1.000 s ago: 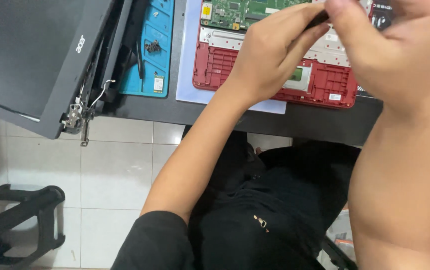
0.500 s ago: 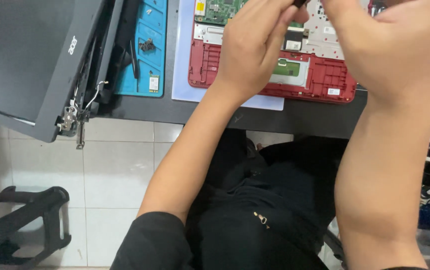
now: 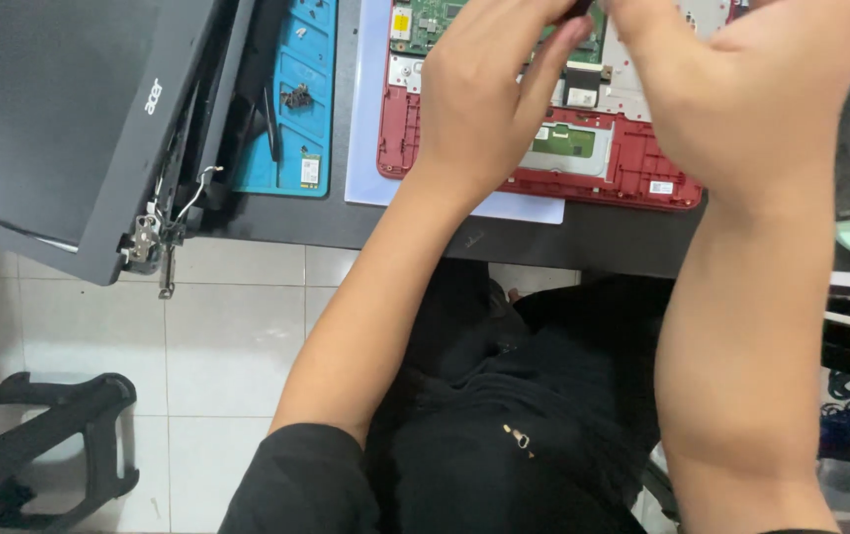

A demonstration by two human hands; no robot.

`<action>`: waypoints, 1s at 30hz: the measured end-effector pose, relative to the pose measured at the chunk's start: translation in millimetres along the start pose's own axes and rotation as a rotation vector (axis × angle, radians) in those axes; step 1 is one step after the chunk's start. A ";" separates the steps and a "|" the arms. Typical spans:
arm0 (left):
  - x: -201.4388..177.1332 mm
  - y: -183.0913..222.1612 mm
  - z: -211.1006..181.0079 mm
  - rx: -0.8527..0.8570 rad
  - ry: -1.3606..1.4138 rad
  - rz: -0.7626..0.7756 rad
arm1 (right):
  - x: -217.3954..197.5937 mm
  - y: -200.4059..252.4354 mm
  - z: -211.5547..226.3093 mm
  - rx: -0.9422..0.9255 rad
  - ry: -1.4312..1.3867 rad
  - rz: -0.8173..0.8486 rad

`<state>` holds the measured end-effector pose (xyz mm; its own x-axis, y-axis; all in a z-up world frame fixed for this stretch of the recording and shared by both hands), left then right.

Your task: Repairing a laptop by manipulating components on the motherboard and internal chassis.

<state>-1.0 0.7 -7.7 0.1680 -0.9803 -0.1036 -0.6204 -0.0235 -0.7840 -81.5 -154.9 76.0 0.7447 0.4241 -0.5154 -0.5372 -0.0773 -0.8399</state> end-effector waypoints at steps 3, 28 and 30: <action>-9.4 -0.1 1.0 0.045 0.087 0.066 | -5.3 9.2 -1.4 0.064 -0.106 -0.001; 0.5 5.1 -11.7 -0.147 -0.013 0.086 | 15.9 -21.8 49.2 0.057 -0.269 -0.096; -0.9 2.1 -9.5 -0.190 -0.043 0.150 | 22.0 -21.9 51.8 0.130 -0.300 -0.157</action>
<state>-9.7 -0.4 -3.4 0.0932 -0.9664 -0.2395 -0.7731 0.0813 -0.6291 -73.9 -97.1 91.9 0.6826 0.6695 -0.2929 -0.4859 0.1164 -0.8662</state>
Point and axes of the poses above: each hand's wrist, its own y-axis away from the middle knuckle, its own x-axis out of the palm, z = x × y, the point moved 1 cm from there along -y, towards the middle knuckle, and after that the axes turned 14 degrees about -z, right-handed, at the moved point
